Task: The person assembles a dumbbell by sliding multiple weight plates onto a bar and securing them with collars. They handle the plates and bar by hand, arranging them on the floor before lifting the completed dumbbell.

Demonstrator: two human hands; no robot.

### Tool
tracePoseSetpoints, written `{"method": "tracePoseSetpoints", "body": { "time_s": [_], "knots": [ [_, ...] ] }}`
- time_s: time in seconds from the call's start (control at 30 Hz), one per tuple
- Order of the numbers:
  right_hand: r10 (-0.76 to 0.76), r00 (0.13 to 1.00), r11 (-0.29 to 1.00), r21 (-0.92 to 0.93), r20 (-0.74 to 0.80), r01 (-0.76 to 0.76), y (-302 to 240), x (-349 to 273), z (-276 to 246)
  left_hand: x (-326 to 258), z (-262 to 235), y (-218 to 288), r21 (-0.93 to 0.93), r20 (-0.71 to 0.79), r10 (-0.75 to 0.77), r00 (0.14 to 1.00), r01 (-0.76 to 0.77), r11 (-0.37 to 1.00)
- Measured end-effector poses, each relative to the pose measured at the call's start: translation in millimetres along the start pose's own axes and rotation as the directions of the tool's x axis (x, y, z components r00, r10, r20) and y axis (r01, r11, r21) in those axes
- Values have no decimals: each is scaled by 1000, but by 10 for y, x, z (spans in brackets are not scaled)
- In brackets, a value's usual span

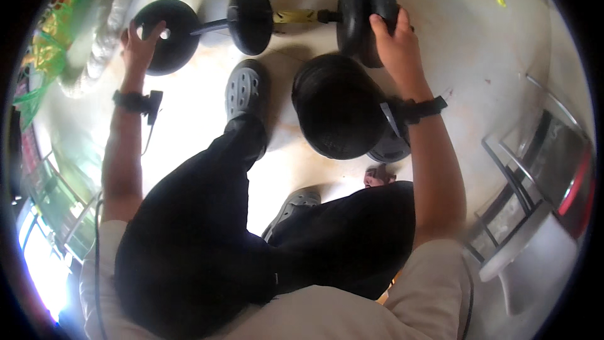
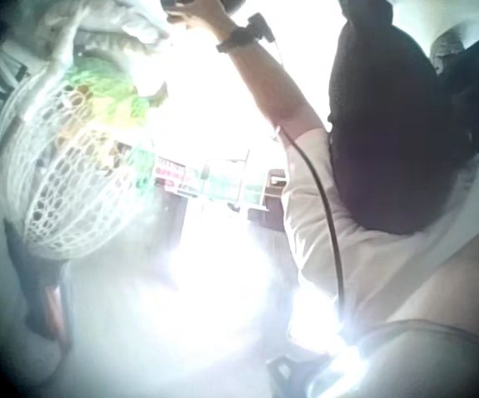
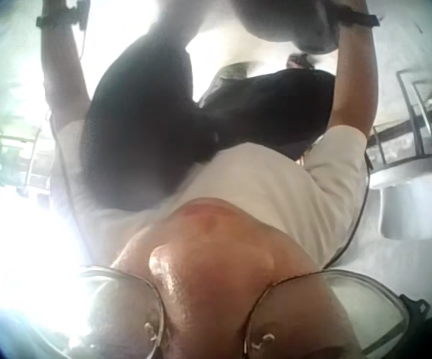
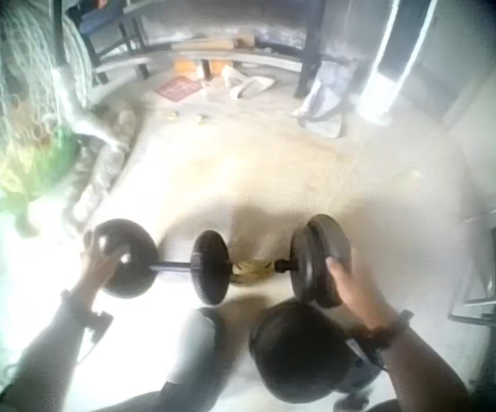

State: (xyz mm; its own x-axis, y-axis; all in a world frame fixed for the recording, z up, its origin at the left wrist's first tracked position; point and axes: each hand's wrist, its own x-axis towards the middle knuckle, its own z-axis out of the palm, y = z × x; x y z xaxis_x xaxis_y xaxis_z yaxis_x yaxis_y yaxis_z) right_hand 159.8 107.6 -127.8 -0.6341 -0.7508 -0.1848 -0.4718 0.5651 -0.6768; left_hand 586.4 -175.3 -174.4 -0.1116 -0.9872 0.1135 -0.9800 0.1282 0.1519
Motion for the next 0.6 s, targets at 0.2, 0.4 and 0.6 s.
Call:
{"method": "tracePoseSetpoints", "body": {
  "time_s": [0.2, 0.4, 0.6],
  "knots": [
    [12, 1000, 999, -34, -24, -12, 76, 15, 13, -301, 9, -343, -637, 471, -310, 826, 562, 528],
    [-14, 1000, 1000, -21, 6, 14, -10, 30, 16, -553, -159, 128, -452, 190, -114, 975, 190, 872],
    [-164, 972, 969, -213, -170, 126, -7, 64, 161, -392, -225, 248, -334, 177, -43, 983, 101, 937]
  ]
}}
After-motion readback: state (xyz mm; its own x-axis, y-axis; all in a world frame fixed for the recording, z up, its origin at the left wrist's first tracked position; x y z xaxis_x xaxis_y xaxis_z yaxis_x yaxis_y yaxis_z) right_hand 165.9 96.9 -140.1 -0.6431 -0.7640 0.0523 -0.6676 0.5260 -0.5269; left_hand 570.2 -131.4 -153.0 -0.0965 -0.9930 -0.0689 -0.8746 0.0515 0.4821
